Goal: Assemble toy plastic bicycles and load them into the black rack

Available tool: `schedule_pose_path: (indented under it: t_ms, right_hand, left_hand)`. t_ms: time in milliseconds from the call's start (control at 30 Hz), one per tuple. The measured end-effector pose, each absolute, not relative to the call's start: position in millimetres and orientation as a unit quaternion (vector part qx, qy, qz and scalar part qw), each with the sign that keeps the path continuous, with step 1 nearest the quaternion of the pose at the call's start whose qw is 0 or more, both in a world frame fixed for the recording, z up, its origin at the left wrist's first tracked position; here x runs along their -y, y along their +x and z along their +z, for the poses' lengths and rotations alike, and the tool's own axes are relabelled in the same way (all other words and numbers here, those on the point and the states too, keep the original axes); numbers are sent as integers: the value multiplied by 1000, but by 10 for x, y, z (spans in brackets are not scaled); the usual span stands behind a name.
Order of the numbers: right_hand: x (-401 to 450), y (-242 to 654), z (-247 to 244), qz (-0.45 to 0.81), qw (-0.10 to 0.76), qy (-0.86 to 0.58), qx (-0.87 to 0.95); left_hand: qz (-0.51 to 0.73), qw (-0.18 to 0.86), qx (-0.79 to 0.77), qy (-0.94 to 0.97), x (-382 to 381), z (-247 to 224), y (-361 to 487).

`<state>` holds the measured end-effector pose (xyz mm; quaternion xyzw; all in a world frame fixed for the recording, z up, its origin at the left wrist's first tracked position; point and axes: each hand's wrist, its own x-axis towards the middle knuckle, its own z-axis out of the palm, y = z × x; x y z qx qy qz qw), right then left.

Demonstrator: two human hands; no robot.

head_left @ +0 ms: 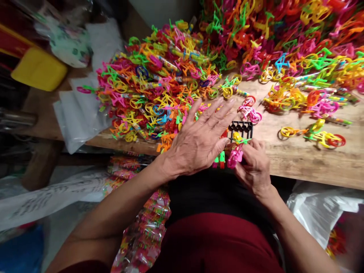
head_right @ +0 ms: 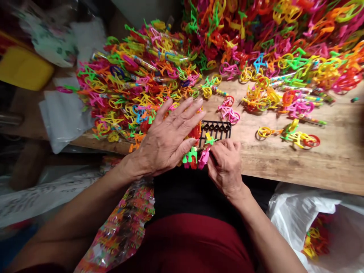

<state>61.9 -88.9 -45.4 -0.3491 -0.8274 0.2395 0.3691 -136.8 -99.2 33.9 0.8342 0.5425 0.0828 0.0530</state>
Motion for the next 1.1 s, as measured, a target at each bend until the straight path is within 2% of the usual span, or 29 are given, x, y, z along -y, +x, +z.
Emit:
schedule_pose_path:
  t_ms: [433,600,700,967,1100]
  right_hand:
    - [885,534,-451,217,369,-323,844]
    - [791,574,-425,277,379,-286,835]
    - [751,629,-454,302,387,-265,830]
    - [871,713,-680,307,457,-389,738]
    - [900,774,-683,298,454,-424,725]
  left_hand:
    - [119,55,-521,844,991,353,-1400]
    - [110,103,-518,842,986,423,-1431]
    - [95,89,-514,848,985,420,-1427]
    - [73,69,-528,843,1008,355,-1361]
    - [49,33,-510,858,1025,361,-1378]
